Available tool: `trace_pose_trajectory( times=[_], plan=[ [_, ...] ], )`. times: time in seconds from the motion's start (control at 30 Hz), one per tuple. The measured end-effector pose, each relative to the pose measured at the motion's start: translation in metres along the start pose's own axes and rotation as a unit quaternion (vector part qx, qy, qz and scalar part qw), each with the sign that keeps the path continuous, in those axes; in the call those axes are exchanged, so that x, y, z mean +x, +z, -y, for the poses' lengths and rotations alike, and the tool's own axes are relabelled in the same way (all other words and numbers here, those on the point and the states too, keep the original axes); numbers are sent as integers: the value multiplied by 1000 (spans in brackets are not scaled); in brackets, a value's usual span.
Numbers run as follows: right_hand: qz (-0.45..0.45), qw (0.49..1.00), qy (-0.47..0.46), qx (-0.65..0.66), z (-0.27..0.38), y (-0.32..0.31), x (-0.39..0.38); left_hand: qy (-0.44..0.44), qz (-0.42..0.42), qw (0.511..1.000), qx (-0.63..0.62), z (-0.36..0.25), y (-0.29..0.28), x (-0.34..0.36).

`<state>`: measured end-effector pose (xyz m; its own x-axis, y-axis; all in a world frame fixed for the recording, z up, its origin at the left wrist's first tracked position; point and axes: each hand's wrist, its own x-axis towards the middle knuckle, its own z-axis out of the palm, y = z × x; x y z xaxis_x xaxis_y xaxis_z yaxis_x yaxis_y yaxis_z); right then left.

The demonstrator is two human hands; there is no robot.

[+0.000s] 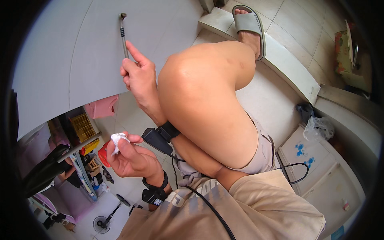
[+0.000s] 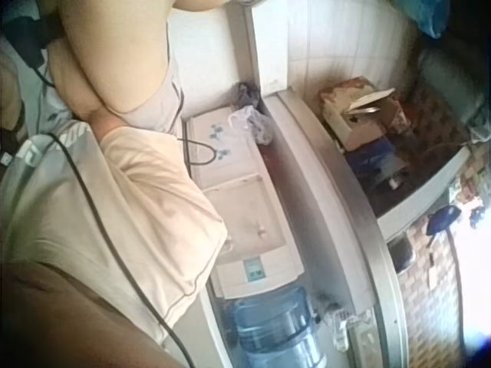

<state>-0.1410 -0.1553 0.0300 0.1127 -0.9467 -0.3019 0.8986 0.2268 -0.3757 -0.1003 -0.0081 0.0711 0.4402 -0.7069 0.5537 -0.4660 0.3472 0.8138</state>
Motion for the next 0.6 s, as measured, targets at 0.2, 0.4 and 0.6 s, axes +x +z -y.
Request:
trace_pose_trajectory(
  times=[0.2, 0.4, 0.6],
  plan=[
    [-9, 999, 20, 36, 0, -5, 1, -68, -34, 995, 59, -2, 16, -3],
    [-8, 996, 33, 79, 2, -4, 2, -292, -39, 948, -123, -14, 19, -3],
    [-19, 999, 23, 44, 2, 5, 2, -296, 35, 935, -193, -26, 27, -2]
  ],
)
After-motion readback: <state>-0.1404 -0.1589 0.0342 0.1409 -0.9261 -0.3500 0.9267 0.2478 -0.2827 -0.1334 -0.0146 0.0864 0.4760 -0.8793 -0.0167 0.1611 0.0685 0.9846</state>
